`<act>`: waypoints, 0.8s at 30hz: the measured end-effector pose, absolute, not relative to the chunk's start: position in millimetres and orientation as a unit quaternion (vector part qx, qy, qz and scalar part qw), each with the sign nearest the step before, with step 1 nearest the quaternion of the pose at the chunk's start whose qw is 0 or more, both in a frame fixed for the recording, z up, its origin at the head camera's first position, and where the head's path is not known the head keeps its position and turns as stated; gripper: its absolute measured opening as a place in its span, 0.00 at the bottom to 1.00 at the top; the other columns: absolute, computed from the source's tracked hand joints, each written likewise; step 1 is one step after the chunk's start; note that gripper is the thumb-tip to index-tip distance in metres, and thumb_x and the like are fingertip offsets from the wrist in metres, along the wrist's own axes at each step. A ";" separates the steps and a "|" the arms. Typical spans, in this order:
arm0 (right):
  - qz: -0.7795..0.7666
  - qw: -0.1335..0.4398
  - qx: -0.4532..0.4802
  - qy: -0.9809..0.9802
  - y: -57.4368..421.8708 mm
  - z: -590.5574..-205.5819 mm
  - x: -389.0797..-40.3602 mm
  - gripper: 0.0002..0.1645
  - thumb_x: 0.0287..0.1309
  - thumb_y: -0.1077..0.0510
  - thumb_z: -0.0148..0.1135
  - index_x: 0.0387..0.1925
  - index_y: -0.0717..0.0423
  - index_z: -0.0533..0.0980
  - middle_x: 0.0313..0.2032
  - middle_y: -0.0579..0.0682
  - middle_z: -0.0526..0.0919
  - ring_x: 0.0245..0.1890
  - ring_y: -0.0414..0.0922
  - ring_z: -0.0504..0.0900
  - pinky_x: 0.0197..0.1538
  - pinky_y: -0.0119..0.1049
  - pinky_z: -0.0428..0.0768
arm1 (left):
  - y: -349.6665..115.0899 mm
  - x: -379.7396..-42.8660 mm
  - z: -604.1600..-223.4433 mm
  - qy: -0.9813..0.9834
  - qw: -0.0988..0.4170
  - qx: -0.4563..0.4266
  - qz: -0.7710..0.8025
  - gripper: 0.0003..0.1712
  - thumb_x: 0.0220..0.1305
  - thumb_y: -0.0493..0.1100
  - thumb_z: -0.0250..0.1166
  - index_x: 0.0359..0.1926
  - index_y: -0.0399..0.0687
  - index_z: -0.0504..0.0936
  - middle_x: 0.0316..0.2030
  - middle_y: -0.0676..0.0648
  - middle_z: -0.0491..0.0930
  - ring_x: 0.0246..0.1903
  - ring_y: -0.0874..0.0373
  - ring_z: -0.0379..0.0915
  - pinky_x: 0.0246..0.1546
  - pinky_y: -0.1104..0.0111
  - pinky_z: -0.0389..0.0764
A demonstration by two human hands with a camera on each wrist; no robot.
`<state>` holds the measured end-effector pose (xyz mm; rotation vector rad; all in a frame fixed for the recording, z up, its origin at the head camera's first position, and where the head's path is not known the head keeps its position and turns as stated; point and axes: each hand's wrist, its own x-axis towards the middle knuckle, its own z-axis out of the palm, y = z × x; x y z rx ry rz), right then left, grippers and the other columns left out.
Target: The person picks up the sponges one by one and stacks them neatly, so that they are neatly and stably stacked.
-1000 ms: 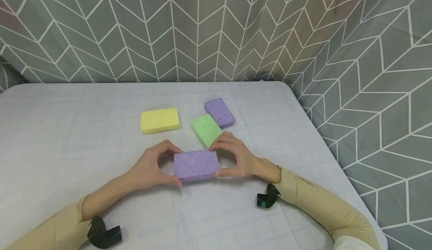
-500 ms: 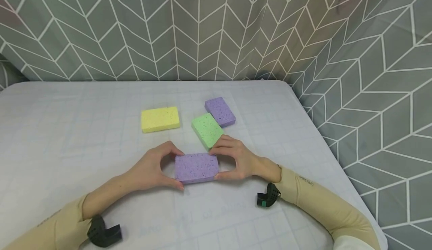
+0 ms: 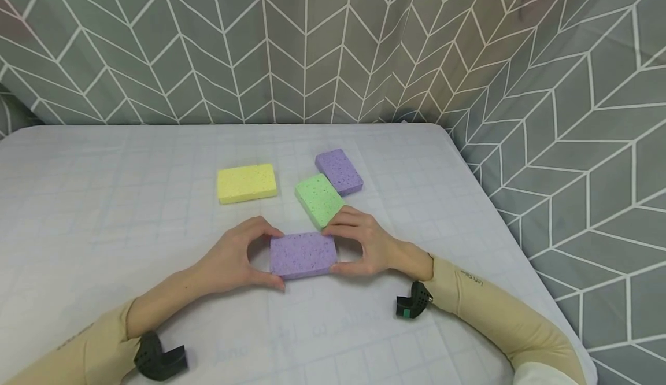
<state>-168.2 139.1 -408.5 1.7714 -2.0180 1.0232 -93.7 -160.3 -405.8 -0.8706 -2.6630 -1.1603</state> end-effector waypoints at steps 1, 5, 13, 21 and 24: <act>0.353 0.134 0.609 -0.697 139.0 -408.5 -168.3 0.32 0.44 0.45 0.76 0.47 0.61 0.81 0.42 0.50 0.83 0.44 0.44 0.76 0.50 0.34 0.78 | -160.3 -93.8 -405.6 -0.878 0.055 -0.285 -0.381 0.46 0.29 0.71 0.81 0.52 0.58 0.80 0.45 0.64 0.77 0.49 0.66 0.73 0.55 0.66 0.79; 0.351 0.137 0.605 -0.702 137.5 -408.4 -168.7 0.31 0.44 0.46 0.76 0.47 0.61 0.82 0.42 0.50 0.83 0.44 0.44 0.75 0.49 0.35 0.78 | -161.1 -94.0 -405.3 -0.883 0.052 -0.276 -0.375 0.47 0.30 0.72 0.80 0.52 0.58 0.79 0.45 0.64 0.77 0.49 0.66 0.73 0.55 0.65 0.80; 0.348 0.136 0.593 -0.713 136.4 -408.2 -168.1 0.31 0.43 0.49 0.75 0.48 0.62 0.82 0.43 0.51 0.83 0.44 0.45 0.76 0.49 0.37 0.78 | -161.8 -94.6 -406.1 -0.890 0.053 -0.264 -0.367 0.47 0.32 0.74 0.78 0.53 0.59 0.79 0.45 0.63 0.77 0.49 0.66 0.73 0.55 0.64 0.80; 0.351 0.130 0.576 -0.727 137.1 -409.4 -168.3 0.31 0.42 0.52 0.74 0.49 0.63 0.81 0.44 0.52 0.83 0.46 0.46 0.75 0.51 0.39 0.78 | -161.2 -96.9 -408.1 -0.891 0.072 -0.263 -0.362 0.46 0.33 0.70 0.81 0.54 0.57 0.79 0.46 0.62 0.77 0.50 0.65 0.74 0.55 0.63 0.80; 0.351 0.126 0.568 -0.734 136.6 -409.5 -168.7 0.32 0.42 0.52 0.74 0.50 0.63 0.81 0.46 0.53 0.82 0.47 0.46 0.75 0.52 0.39 0.78 | -161.3 -97.6 -408.5 -0.892 0.081 -0.263 -0.359 0.45 0.34 0.68 0.81 0.54 0.55 0.80 0.46 0.60 0.78 0.49 0.63 0.75 0.54 0.62 0.81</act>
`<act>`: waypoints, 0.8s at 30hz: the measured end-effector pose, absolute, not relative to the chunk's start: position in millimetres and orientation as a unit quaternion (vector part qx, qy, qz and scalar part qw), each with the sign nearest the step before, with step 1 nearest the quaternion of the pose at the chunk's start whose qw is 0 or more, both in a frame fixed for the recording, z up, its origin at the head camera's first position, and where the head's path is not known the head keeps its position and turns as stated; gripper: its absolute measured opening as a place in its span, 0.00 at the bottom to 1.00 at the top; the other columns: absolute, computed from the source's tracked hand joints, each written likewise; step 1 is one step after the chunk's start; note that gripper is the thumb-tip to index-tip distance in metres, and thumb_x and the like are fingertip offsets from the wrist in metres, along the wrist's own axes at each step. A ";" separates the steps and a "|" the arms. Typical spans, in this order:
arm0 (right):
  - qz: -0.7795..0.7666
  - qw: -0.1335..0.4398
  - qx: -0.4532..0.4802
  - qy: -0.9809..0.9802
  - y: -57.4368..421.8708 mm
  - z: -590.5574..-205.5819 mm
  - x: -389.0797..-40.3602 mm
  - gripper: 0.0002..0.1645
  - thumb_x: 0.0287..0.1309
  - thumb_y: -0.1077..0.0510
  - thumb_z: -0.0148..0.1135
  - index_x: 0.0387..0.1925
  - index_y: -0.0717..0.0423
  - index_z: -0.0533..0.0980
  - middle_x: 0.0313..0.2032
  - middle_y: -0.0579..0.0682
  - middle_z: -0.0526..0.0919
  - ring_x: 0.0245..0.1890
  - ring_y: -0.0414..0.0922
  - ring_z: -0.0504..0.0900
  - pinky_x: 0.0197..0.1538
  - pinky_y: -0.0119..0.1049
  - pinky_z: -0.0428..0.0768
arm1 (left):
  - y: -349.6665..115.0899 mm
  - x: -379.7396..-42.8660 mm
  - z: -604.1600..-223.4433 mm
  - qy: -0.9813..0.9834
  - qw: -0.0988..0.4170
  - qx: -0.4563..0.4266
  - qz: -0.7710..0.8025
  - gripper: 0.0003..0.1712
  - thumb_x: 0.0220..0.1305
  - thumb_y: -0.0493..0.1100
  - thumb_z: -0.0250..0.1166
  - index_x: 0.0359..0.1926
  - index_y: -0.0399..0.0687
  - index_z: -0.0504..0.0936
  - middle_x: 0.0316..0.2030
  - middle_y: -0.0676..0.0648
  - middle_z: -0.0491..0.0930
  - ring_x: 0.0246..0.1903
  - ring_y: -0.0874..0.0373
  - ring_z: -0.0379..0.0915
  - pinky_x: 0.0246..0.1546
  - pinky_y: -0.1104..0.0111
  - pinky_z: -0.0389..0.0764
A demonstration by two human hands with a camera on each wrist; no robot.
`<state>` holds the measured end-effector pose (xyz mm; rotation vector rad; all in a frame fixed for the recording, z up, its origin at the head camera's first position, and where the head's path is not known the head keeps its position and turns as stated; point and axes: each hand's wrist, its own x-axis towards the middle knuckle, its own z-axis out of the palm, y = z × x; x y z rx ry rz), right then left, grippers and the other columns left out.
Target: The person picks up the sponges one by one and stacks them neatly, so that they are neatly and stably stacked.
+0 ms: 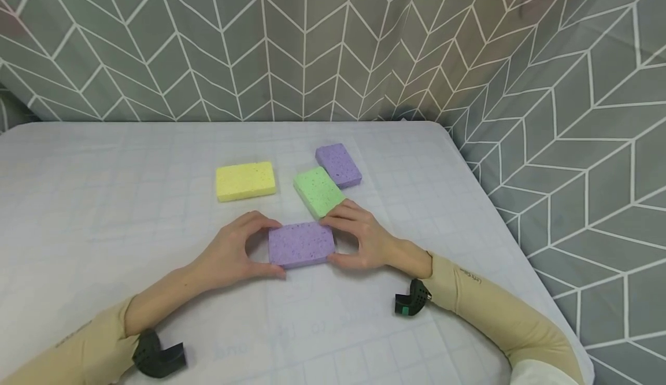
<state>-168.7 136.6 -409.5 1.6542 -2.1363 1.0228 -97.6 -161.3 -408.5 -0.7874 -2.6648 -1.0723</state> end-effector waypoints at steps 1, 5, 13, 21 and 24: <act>0.351 0.125 0.565 -0.736 136.5 -409.8 -168.9 0.32 0.42 0.52 0.74 0.50 0.63 0.80 0.46 0.53 0.82 0.47 0.46 0.75 0.52 0.39 0.78 | -161.1 -97.9 -408.6 -0.892 0.086 -0.265 -0.357 0.45 0.35 0.67 0.82 0.54 0.55 0.80 0.46 0.59 0.78 0.49 0.62 0.75 0.53 0.61 0.81; 0.353 0.122 0.557 -0.742 135.9 -410.2 -169.2 0.32 0.42 0.53 0.74 0.51 0.63 0.80 0.47 0.53 0.82 0.48 0.46 0.75 0.53 0.40 0.78 | -161.1 -98.8 -409.1 -0.891 0.095 -0.265 -0.356 0.43 0.36 0.65 0.82 0.55 0.54 0.80 0.47 0.58 0.79 0.50 0.60 0.76 0.54 0.59 0.81; 0.348 0.107 0.538 -0.760 135.6 -409.4 -167.7 0.32 0.44 0.53 0.73 0.53 0.63 0.79 0.48 0.52 0.81 0.50 0.46 0.74 0.55 0.40 0.78 | -161.7 -98.6 -407.7 -0.895 0.094 -0.253 -0.354 0.43 0.39 0.65 0.81 0.56 0.54 0.79 0.48 0.59 0.78 0.52 0.63 0.74 0.56 0.61 0.80; 0.329 0.087 0.522 -0.782 135.3 -408.5 -166.7 0.34 0.47 0.52 0.71 0.56 0.61 0.76 0.51 0.51 0.79 0.52 0.45 0.73 0.57 0.39 0.76 | -161.0 -99.6 -408.0 -0.898 0.100 -0.248 -0.350 0.42 0.41 0.62 0.81 0.57 0.52 0.79 0.49 0.58 0.78 0.52 0.62 0.74 0.56 0.61 0.80; 0.323 0.086 0.520 -0.786 135.3 -408.2 -166.4 0.34 0.48 0.51 0.70 0.57 0.60 0.76 0.52 0.51 0.78 0.53 0.45 0.72 0.58 0.39 0.76 | -160.9 -99.9 -408.6 -0.899 0.099 -0.245 -0.349 0.42 0.43 0.62 0.81 0.58 0.52 0.79 0.49 0.58 0.78 0.52 0.62 0.74 0.56 0.61 0.80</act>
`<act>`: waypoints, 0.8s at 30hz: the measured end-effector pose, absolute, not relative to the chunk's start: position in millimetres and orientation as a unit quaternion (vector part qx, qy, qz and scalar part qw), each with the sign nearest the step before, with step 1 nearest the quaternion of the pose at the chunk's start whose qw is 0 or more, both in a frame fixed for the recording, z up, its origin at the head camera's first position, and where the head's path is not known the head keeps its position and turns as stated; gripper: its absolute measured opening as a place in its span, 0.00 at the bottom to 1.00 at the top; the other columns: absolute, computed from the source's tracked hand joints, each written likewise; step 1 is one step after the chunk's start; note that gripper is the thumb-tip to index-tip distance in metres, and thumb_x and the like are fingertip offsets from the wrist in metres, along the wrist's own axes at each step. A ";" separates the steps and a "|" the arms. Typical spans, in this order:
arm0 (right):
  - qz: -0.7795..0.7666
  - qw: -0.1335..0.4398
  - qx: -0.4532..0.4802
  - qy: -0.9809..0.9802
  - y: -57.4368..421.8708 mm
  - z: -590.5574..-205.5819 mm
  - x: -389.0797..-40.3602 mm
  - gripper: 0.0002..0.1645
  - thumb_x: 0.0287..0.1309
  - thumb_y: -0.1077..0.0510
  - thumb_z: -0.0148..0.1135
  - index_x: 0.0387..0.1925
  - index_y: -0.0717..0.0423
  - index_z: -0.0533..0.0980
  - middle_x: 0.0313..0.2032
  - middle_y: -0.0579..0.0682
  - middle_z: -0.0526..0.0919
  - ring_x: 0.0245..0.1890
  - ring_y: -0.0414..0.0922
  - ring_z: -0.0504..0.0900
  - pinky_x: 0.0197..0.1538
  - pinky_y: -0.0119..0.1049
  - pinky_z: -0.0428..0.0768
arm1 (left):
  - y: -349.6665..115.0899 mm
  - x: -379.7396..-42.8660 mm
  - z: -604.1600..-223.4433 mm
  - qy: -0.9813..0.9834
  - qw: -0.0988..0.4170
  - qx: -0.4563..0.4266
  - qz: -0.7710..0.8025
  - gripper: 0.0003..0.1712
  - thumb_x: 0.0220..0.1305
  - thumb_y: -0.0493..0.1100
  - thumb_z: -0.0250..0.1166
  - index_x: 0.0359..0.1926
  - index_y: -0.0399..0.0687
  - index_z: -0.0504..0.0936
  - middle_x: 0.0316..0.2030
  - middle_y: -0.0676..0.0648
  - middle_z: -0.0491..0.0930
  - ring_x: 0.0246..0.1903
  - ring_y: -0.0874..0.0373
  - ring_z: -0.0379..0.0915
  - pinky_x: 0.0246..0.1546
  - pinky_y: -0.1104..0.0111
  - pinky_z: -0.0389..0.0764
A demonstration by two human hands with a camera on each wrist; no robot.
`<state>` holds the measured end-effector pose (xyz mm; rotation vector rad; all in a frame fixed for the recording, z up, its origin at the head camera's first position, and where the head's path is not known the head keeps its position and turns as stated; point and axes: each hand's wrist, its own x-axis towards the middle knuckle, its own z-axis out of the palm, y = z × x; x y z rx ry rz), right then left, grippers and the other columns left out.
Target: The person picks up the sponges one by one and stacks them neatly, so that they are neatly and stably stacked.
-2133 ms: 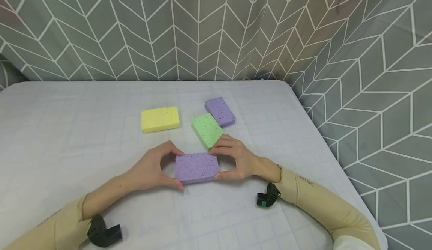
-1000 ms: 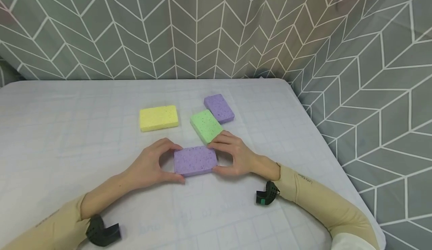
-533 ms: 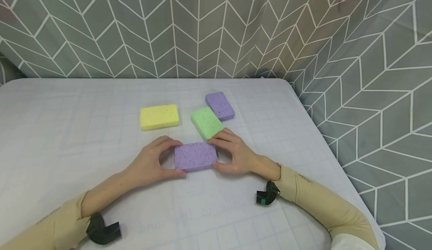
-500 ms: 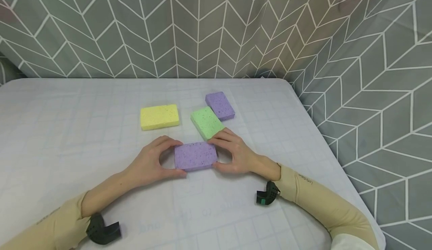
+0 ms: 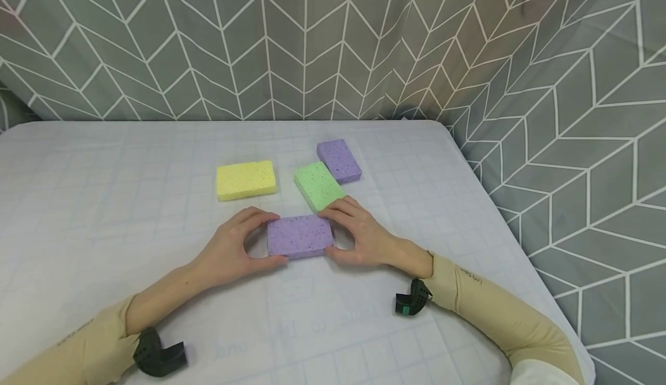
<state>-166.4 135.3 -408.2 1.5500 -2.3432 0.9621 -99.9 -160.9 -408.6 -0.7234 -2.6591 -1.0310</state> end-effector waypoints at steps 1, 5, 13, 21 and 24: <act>0.321 0.086 0.520 -0.787 135.2 -408.1 -166.3 0.34 0.48 0.51 0.70 0.57 0.60 0.76 0.52 0.51 0.78 0.53 0.45 0.72 0.58 0.39 0.76 | -160.8 -100.0 -408.9 -0.900 0.099 -0.244 -0.348 0.41 0.43 0.62 0.81 0.58 0.52 0.79 0.49 0.58 0.78 0.52 0.62 0.74 0.55 0.61 0.80; 0.316 0.083 0.517 -0.791 135.3 -407.9 -166.2 0.34 0.49 0.50 0.70 0.58 0.60 0.75 0.52 0.51 0.77 0.53 0.45 0.72 0.59 0.39 0.75 | -161.2 -99.7 -408.6 -0.901 0.097 -0.240 -0.349 0.41 0.43 0.62 0.81 0.58 0.53 0.79 0.50 0.58 0.77 0.52 0.63 0.74 0.55 0.61 0.80; 0.304 0.077 0.520 -0.794 135.4 -406.7 -166.1 0.36 0.50 0.50 0.68 0.60 0.59 0.74 0.53 0.51 0.76 0.53 0.45 0.71 0.58 0.40 0.74 | -160.3 -100.0 -409.2 -0.899 0.104 -0.242 -0.349 0.40 0.43 0.60 0.81 0.57 0.52 0.79 0.49 0.58 0.78 0.51 0.63 0.74 0.55 0.62 0.80; 0.307 0.103 0.520 -0.790 134.3 -407.9 -167.7 0.31 0.55 0.50 0.62 0.58 0.61 0.76 0.50 0.52 0.79 0.51 0.46 0.73 0.56 0.40 0.74 | -160.1 -100.4 -409.5 -0.899 0.102 -0.246 -0.347 0.41 0.42 0.59 0.82 0.57 0.51 0.79 0.49 0.58 0.78 0.51 0.62 0.74 0.55 0.62 0.80; 0.307 0.122 0.519 -0.788 133.1 -408.3 -168.1 0.28 0.58 0.50 0.61 0.56 0.62 0.78 0.49 0.52 0.80 0.49 0.46 0.74 0.54 0.40 0.75 | -160.0 -100.5 -409.6 -0.900 0.104 -0.246 -0.345 0.41 0.42 0.60 0.82 0.57 0.51 0.79 0.49 0.58 0.78 0.51 0.62 0.74 0.55 0.62 0.80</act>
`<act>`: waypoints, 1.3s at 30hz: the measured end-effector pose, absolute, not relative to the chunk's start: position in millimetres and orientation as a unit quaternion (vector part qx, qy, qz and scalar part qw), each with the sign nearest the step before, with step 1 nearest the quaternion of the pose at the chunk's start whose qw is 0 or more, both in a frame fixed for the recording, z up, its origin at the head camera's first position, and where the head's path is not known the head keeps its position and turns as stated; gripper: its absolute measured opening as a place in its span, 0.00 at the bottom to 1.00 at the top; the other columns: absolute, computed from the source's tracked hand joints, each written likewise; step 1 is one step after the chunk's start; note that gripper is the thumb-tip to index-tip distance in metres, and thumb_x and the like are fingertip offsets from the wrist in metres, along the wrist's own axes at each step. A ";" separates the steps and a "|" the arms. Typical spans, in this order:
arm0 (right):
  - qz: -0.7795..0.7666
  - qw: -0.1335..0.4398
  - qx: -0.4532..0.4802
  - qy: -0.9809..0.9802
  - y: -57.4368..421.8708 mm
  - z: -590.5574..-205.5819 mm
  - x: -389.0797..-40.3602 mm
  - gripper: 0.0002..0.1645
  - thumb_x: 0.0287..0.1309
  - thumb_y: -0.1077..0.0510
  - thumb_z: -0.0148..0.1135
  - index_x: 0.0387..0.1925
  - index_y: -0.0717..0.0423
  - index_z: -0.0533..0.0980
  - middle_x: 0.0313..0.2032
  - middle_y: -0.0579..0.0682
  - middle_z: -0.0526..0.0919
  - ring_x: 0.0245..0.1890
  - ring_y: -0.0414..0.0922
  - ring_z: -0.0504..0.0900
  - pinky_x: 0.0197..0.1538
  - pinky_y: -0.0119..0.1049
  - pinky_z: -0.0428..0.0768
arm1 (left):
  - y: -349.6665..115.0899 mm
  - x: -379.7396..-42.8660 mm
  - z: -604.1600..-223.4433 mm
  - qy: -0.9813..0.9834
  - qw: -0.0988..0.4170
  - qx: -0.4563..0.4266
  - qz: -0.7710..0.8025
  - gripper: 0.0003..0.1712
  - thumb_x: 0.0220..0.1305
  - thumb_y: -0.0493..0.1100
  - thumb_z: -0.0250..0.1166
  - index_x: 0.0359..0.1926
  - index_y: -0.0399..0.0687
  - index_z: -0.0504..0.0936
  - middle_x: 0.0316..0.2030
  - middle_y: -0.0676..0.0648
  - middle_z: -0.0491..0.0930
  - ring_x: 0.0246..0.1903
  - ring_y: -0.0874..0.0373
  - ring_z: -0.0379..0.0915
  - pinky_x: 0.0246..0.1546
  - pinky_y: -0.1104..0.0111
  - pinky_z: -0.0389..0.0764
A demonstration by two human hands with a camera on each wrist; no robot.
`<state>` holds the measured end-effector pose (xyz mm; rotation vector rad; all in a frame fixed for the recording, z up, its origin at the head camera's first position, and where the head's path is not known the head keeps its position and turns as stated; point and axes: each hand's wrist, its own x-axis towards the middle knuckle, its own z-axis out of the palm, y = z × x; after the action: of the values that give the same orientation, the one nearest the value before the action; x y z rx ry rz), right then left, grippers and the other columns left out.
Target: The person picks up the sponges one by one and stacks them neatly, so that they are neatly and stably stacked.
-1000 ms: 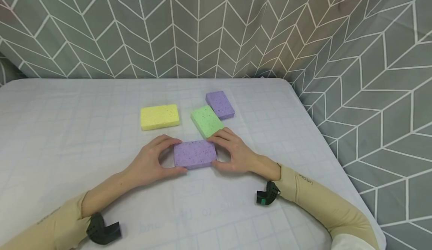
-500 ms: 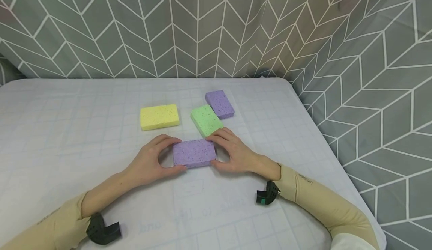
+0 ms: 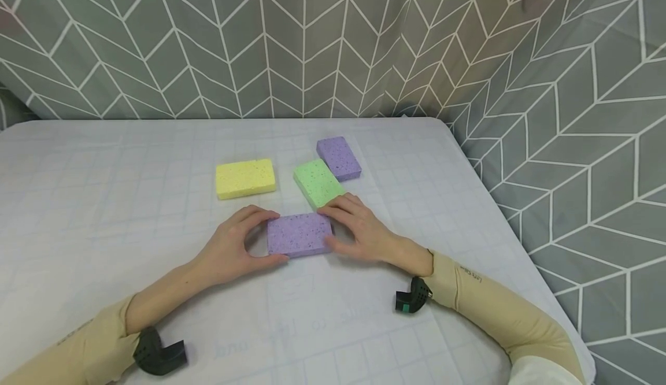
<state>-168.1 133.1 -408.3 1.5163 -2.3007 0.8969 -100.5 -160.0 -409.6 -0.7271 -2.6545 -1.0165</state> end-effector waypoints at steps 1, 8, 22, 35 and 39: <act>0.307 0.127 0.519 -0.788 132.8 -408.3 -168.4 0.28 0.59 0.50 0.61 0.56 0.62 0.78 0.48 0.52 0.80 0.49 0.46 0.74 0.53 0.40 0.75 | -159.9 -100.7 -409.8 -0.900 0.104 -0.247 -0.343 0.41 0.42 0.60 0.82 0.57 0.51 0.79 0.49 0.58 0.78 0.51 0.62 0.74 0.55 0.62 0.81; 0.302 0.129 0.510 -0.795 132.4 -409.3 -168.7 0.25 0.61 0.52 0.60 0.56 0.63 0.79 0.47 0.52 0.80 0.48 0.46 0.74 0.51 0.37 0.77 | -159.6 -101.4 -409.5 -0.901 0.101 -0.246 -0.343 0.41 0.42 0.61 0.82 0.57 0.52 0.79 0.49 0.58 0.78 0.51 0.62 0.74 0.55 0.62 0.80; 0.360 0.191 0.430 -0.806 130.6 -408.8 -170.4 0.11 0.64 0.59 0.59 0.41 0.61 0.84 0.38 0.50 0.83 0.41 0.46 0.77 0.46 0.38 0.77 | -159.6 -101.0 -408.2 -0.901 0.101 -0.245 -0.344 0.42 0.41 0.61 0.82 0.57 0.52 0.79 0.49 0.58 0.78 0.52 0.63 0.74 0.56 0.62 0.79; 0.398 0.208 0.344 -0.825 131.8 -407.6 -171.8 0.05 0.60 0.65 0.61 0.30 0.57 0.81 0.31 0.47 0.82 0.37 0.45 0.76 0.42 0.36 0.76 | -160.3 -102.1 -408.4 -0.901 0.077 -0.240 -0.353 0.43 0.43 0.61 0.81 0.58 0.50 0.76 0.52 0.54 0.77 0.56 0.57 0.72 0.61 0.57 0.75; 0.406 0.197 0.329 -0.830 132.4 -406.9 -171.2 0.04 0.59 0.66 0.61 0.30 0.57 0.80 0.30 0.47 0.81 0.37 0.44 0.75 0.41 0.35 0.75 | -161.0 -102.2 -406.7 -0.900 0.056 -0.235 -0.363 0.45 0.43 0.62 0.81 0.60 0.50 0.75 0.54 0.55 0.76 0.58 0.59 0.70 0.64 0.58 0.73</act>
<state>-171.2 132.4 -406.9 0.9201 -2.3235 1.1363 -102.2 -161.0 -406.7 -0.7116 -2.7306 -1.1012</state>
